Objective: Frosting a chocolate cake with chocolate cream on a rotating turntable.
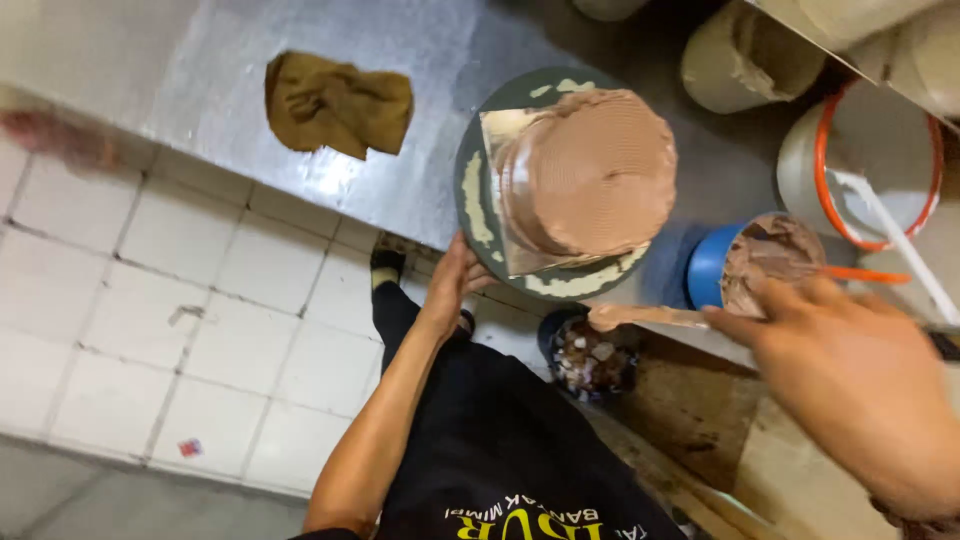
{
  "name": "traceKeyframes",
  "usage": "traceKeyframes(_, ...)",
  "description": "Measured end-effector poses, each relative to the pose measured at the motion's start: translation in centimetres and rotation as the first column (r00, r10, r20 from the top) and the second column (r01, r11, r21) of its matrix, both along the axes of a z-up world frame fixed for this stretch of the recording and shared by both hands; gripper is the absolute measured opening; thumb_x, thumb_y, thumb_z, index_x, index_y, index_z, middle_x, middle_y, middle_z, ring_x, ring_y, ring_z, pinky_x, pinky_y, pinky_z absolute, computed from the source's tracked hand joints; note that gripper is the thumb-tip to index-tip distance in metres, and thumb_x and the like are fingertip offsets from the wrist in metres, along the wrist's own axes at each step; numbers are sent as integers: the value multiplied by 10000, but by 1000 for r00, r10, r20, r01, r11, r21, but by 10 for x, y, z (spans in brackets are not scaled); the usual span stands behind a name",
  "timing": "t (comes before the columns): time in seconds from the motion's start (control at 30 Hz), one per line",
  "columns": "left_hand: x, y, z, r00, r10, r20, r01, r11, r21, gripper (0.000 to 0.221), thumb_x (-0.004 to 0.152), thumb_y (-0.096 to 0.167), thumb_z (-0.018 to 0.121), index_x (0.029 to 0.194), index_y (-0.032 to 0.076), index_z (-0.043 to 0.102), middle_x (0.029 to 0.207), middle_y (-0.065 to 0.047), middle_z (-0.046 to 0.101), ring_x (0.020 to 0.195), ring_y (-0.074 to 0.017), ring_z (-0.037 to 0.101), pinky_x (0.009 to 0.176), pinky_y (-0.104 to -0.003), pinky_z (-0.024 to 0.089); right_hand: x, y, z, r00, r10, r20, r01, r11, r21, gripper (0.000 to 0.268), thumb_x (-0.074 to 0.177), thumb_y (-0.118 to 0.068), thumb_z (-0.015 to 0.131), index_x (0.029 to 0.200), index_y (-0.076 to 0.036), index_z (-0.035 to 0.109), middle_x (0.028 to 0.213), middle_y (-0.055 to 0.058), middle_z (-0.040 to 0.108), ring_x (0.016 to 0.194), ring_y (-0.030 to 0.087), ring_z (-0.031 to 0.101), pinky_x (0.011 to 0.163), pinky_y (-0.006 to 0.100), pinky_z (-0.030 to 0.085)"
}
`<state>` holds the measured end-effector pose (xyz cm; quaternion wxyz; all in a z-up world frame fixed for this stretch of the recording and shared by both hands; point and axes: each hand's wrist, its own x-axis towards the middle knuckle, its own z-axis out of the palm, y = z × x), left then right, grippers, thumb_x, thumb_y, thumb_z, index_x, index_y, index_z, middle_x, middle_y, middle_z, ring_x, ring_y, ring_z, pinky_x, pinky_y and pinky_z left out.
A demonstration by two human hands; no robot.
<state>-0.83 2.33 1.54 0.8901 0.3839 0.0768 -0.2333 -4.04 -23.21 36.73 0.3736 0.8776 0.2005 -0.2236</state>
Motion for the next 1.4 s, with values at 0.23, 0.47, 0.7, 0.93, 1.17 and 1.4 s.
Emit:
traceKeyframes(0.23,-3,13,-16,990,22,-141,3,984,178,1079,937,676,399,1512,-204,158,1458,-406,385,1127,-376,609,938,-450,563,-143,-128,-113,558,-735,384,402,645,650,444,973,-179,742,1397,-308,775,950,-6,627,717,182,546,643,306,420)
traceKeyframes(0.47,-53,-9,-18,836,-448,-317,537,786,306,889,964,739,276,1566,102,425,1436,-261,582,1303,-451,574,1100,-564,415,-164,-127,-257,-234,-969,-84,-91,-64,994,251,1042,-250,753,940,-23,722,708,158,633,691,312,601,728,420,485)
traceKeyframes(0.7,-72,-1,-71,738,-612,-284,610,427,667,588,957,470,583,1436,129,603,1347,-152,683,1212,-299,650,1036,-393,490,-232,-86,-221,201,-902,383,557,427,712,717,771,-38,701,1445,-275,638,1072,113,564,880,317,596,645,429,555)
traceKeyframes(0.93,-80,33,-107,406,-753,-518,470,-314,825,619,938,602,506,1439,245,580,1393,-60,667,1295,-281,627,1072,-369,495,-282,-72,-178,13,-986,164,402,156,902,527,908,-43,652,1374,-285,696,1032,62,619,718,295,586,656,408,501)
traceKeyframes(1.17,-49,18,-75,851,-378,-366,477,262,839,499,929,474,558,1109,88,817,953,-91,808,853,-199,724,769,-299,521,-271,-78,-215,-24,-823,-567,-36,-566,823,415,950,-86,623,1361,-50,660,870,120,740,563,184,594,510,284,457)
traceKeyframes(1.4,50,44,-3,985,172,-34,-136,870,474,579,1054,474,392,1374,22,562,997,-81,584,821,-155,510,724,-284,412,-202,-61,-180,305,-946,-108,108,-78,991,509,900,5,618,1406,-50,621,1060,117,724,850,260,669,787,373,519)
